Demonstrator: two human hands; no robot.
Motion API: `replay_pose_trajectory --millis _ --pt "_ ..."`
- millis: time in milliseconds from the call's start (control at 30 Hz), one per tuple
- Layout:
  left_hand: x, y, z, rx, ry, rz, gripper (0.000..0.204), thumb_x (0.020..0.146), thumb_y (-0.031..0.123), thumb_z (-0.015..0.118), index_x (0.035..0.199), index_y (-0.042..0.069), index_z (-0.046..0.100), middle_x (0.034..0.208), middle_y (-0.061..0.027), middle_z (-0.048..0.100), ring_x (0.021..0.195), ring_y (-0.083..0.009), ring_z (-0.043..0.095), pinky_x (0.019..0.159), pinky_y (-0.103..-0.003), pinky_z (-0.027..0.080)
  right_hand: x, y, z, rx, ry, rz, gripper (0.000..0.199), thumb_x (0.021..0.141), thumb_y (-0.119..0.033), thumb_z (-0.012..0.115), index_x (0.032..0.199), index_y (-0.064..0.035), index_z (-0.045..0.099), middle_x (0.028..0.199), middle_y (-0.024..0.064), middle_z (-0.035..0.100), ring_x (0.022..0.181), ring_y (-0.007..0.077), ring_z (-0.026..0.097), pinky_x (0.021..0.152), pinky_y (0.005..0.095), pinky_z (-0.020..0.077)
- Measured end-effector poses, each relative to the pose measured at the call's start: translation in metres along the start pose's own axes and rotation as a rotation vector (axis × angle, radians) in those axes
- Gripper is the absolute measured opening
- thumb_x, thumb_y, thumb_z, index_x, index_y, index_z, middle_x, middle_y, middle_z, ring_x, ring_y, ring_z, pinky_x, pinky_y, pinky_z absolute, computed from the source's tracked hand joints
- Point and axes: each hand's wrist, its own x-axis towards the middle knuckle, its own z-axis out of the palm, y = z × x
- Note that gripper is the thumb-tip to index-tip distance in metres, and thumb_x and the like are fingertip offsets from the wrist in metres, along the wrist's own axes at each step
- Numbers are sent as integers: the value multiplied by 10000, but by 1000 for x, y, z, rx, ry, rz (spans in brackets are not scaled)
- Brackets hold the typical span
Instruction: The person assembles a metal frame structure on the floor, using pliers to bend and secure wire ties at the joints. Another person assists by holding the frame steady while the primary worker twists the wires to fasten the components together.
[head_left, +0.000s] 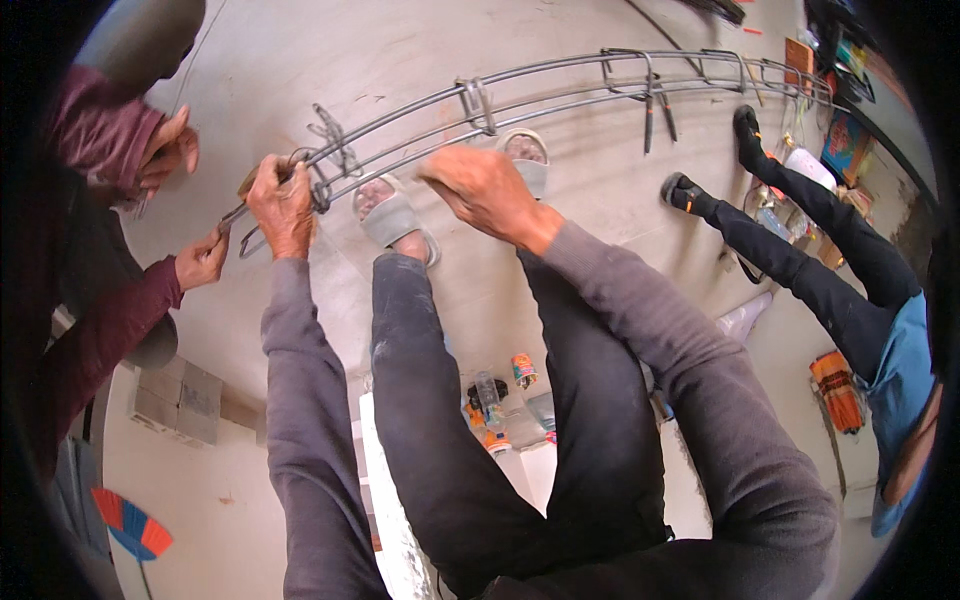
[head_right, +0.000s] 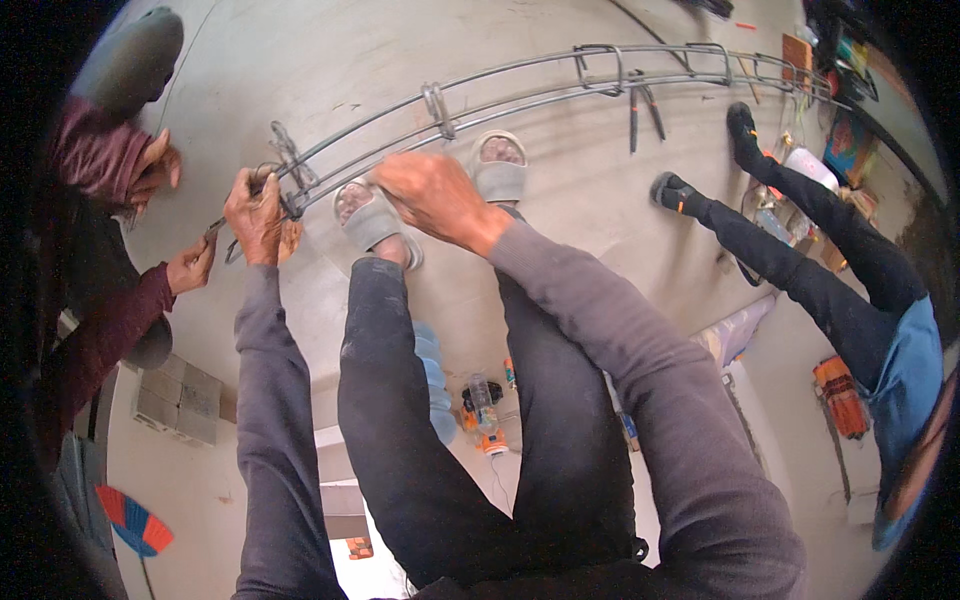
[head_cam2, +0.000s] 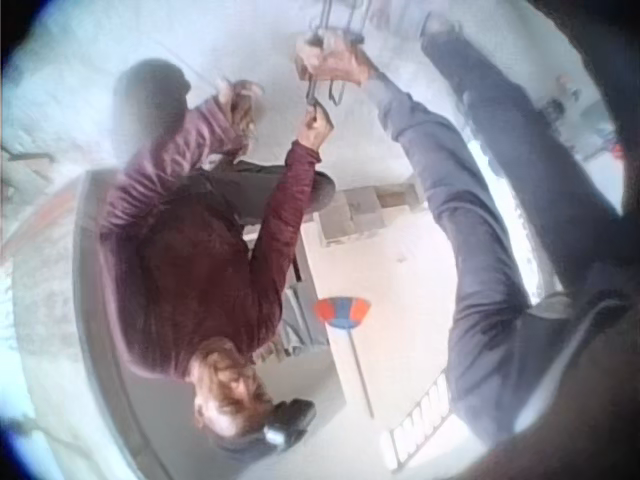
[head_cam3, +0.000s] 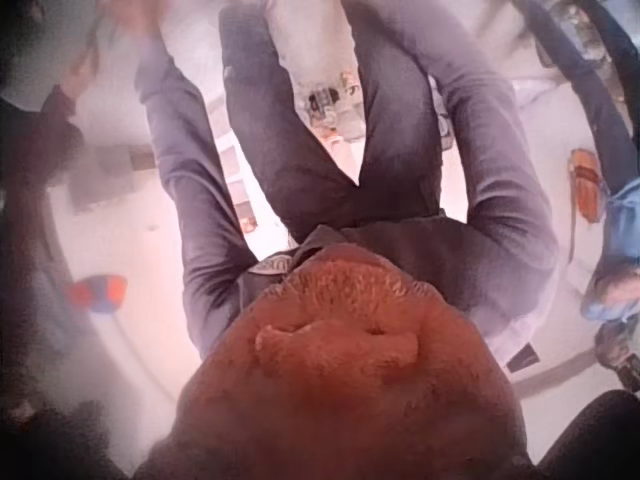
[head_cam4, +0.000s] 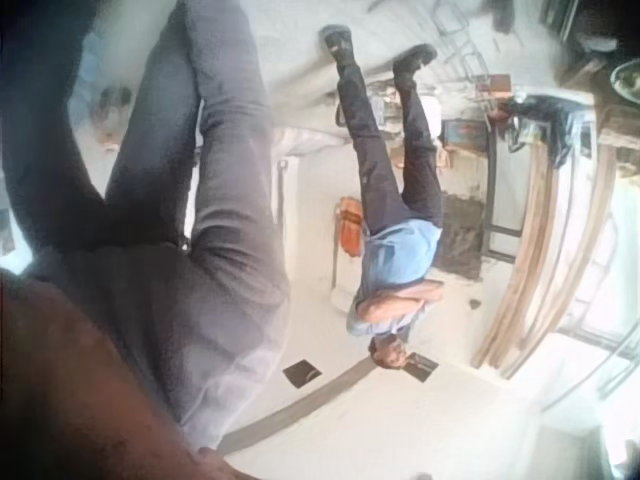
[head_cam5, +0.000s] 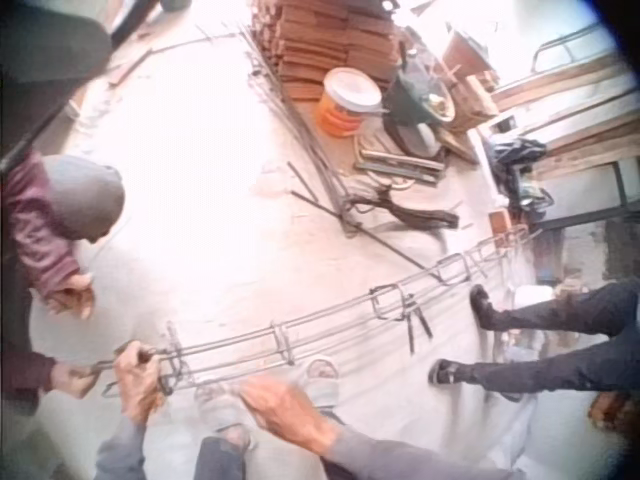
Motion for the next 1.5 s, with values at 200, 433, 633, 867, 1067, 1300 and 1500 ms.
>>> replay_pose_trajectory --millis 200,433,633,867,1067,1300,1500 --pt "4 3 1 45 -20 52 93 864 97 681 885 8 661 797 -84 697 717 -145 647 677 -300 521 -113 106 -52 85 55 536 276 787 -38 620 1050 -35 703 963 179 713 908 353 689 813 415 537" --pt "0 14 3 1 -28 -18 85 834 74 687 878 8 657 770 -100 680 713 -170 652 681 -306 522 -197 291 -109 -545 30 883 568 794 -259 715 1276 -1 561 1153 243 657 1089 393 619 932 458 492" --pt "0 1 0 32 -4 48 87 862 72 670 908 -2 657 803 -86 685 717 -144 648 676 -286 520 -185 367 -147 -675 42 1065 806 786 -316 747 1423 50 415 1295 293 566 1239 427 526 1038 482 430" --pt "-8 -5 0 -114 -24 -79 100 913 86 631 960 -1 650 797 -42 642 738 -91 593 666 -261 485 -206 457 -174 -783 145 923 868 815 -385 718 1470 38 338 1332 301 532 1272 452 483 1044 495 416" --pt "-9 -3 -2 -43 31 62 120 941 120 621 957 4 643 821 -13 647 730 -84 575 651 -247 469 -188 461 -152 -843 42 1061 821 838 -447 714 1416 39 390 1310 289 542 1231 434 519 1027 502 427" --pt "-9 11 9 -101 10 26 144 949 138 631 934 -5 634 824 -17 639 754 -79 582 646 -243 476 -213 454 -106 -875 267 833 432 893 -293 605 1176 12 488 1209 255 584 1037 486 591 922 543 478" --pt "-9 8 16 -239 15 -121 134 923 126 677 983 9 652 907 -30 692 852 -97 631 886 -348 514 -241 401 -94 -436 260 1102 336 950 -303 499 1030 19 550 832 231 633 855 400 641 741 506 493"
